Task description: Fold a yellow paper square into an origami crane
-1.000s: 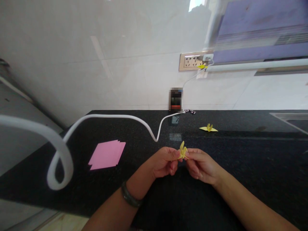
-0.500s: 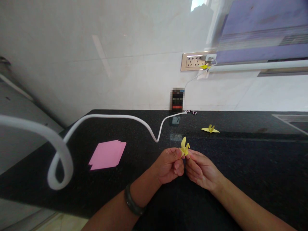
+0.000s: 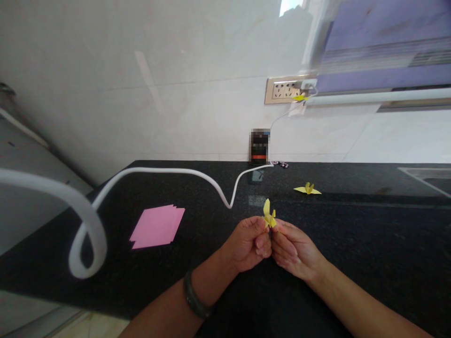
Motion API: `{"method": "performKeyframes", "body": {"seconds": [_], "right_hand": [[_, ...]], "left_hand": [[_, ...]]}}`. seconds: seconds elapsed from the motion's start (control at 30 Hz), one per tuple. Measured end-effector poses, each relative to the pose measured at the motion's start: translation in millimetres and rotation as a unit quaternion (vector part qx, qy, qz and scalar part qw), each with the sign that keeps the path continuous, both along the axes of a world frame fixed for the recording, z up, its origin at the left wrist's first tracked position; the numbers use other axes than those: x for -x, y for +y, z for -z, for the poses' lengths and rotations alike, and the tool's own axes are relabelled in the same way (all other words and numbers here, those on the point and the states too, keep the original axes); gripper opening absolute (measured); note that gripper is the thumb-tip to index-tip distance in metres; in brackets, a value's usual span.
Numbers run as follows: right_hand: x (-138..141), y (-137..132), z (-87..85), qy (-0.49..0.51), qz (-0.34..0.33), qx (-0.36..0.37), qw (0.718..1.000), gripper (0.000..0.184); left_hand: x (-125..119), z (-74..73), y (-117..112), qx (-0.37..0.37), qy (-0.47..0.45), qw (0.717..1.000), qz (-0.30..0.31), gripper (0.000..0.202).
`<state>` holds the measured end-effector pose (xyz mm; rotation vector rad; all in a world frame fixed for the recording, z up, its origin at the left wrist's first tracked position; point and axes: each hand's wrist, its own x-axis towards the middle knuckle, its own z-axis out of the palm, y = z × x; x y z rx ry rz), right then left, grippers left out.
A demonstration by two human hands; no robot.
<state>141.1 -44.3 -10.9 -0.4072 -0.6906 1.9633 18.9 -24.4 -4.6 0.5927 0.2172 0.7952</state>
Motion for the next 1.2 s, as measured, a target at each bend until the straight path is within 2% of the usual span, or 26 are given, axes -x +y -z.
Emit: {"method": "performKeyframes", "body": {"seconds": [0.5,0.83,1.07,1.2], "right_hand": [[0,-2,-5.6,-0.001,-0.011,0.012,1.0,0.018],[2,-3,-7.5,0.04,-0.032,0.018,0.999,0.019],[-1,1,-2.9,-0.045,0.042,-0.001,0.998,0.015],[-9,4,-4.6,-0.066,0.06,-0.024,0.996,0.018]], "left_hand": [[0,-3.3,-2,-0.007,0.001,1.0,0.002,0.019],[-1,-2.3,-4,0.006,-0.009,1.0,0.005,0.017],[4,-1.1,6,-0.039,0.078,0.996,-0.013,0.02],[10,-2.3,12,-0.059,0.11,0.992,-0.013,0.022]]}}
